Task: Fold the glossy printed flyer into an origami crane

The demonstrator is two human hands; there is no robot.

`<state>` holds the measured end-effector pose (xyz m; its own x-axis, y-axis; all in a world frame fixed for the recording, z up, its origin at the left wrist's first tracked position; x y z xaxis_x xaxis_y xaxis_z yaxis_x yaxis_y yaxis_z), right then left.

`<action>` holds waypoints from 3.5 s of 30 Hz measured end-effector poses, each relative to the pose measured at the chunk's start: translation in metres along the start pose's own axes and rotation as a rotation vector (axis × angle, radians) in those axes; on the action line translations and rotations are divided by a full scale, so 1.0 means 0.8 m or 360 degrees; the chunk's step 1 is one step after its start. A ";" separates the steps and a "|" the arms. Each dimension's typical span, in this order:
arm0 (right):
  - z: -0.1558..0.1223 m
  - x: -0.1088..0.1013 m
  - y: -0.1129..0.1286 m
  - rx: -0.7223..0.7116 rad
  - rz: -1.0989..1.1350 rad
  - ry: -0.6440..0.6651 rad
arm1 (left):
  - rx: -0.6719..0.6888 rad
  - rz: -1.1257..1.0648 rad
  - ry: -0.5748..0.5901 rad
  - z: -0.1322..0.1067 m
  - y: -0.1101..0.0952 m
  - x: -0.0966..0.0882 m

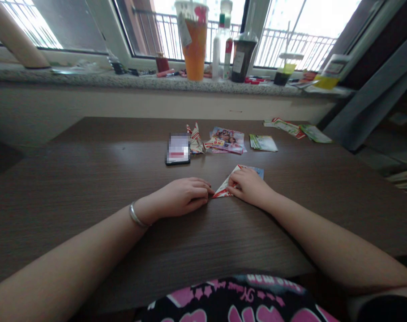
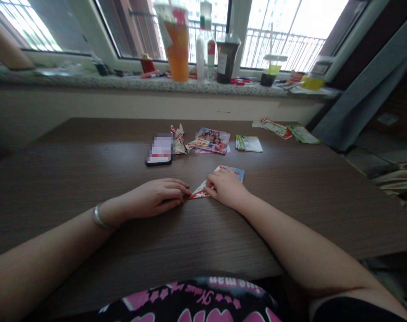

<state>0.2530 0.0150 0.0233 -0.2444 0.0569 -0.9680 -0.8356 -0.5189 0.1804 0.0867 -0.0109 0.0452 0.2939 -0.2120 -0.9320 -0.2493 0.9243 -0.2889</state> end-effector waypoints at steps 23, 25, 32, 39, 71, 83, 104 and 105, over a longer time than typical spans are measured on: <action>0.001 -0.022 -0.009 -0.0074 0.0088 -0.0425 | 0.0087 0.0328 0.0073 0.007 -0.018 0.010; 0.002 -0.019 -0.014 0.0027 0.0150 -0.0383 | 0.0085 0.0338 0.0072 0.007 -0.020 0.010; 0.007 -0.011 -0.024 0.0173 0.0228 -0.0281 | -0.0031 0.0198 0.0151 0.008 -0.016 0.013; 0.008 -0.007 -0.028 0.0252 0.0080 -0.0214 | 0.0018 0.0184 0.0126 0.009 -0.015 0.015; 0.011 -0.008 -0.030 0.0126 0.0285 -0.0329 | -0.0107 0.0393 0.0159 0.009 -0.020 0.025; -0.005 -0.018 0.024 0.0018 0.0052 -0.0217 | -0.0193 0.0528 0.0077 0.011 -0.025 0.032; -0.005 -0.019 0.028 0.0057 -0.0014 -0.0104 | -0.0112 0.0239 0.0182 0.008 -0.022 0.006; -0.004 -0.019 0.027 0.0074 -0.0019 -0.0117 | -0.0108 0.0243 0.0173 0.008 -0.023 0.006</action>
<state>0.2405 0.0000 0.0412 -0.2683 0.1263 -0.9550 -0.8601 -0.4779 0.1784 0.0988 -0.0268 0.0475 0.1477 -0.1073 -0.9832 -0.3464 0.9255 -0.1531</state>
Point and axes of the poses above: each hand's wrist, its own z-axis towards the middle knuckle, its own x-axis out of the palm, y = z × x, the point moved 6 cm from there along z, towards the middle knuckle, and after that the axes turned 4 degrees about x, right-handed, at the moved point
